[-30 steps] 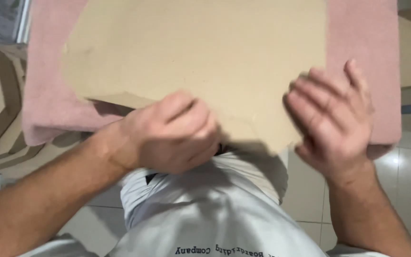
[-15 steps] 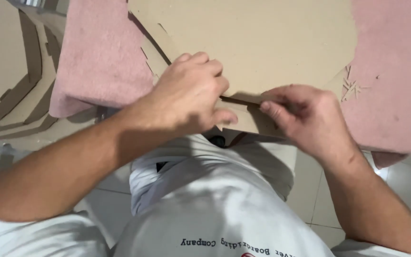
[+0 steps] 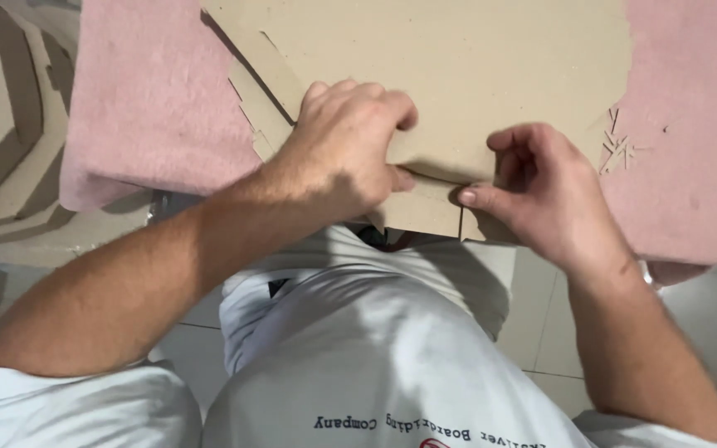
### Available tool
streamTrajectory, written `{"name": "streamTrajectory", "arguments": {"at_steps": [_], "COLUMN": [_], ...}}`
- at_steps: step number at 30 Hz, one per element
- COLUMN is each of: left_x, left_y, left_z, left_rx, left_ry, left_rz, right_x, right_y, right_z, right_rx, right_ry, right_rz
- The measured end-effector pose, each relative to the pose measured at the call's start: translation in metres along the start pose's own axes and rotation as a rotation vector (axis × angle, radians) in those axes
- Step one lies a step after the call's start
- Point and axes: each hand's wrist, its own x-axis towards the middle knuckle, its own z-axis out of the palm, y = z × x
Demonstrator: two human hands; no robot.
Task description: The person assembles octagonal cardboard boxes at a padded work table. They align a box base with its lid, fold and press the side flaps and tabs inward one by one, run their thumbs along the edges to seat the folds, then set the finished box aside and pick up the next one.
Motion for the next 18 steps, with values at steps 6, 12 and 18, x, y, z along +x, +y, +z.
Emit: {"name": "streamTrajectory", "arguments": {"at_steps": [6, 12, 18], "left_x": [0.007, 0.007, 0.011], "left_y": [-0.021, -0.026, -0.03], "left_z": [0.032, 0.04, 0.045], "left_rx": [-0.123, -0.163, -0.13], "left_ry": [0.246, 0.361, 0.394], "left_rz": [0.331, 0.362, 0.358], "right_x": [0.002, 0.012, 0.017], "right_y": [0.03, 0.032, 0.041], "right_z": [0.013, 0.011, 0.017], "right_rx": [-0.069, -0.123, -0.073], "right_ry": [0.167, 0.084, 0.147], "right_rz": [-0.565, -0.453, -0.509]}}
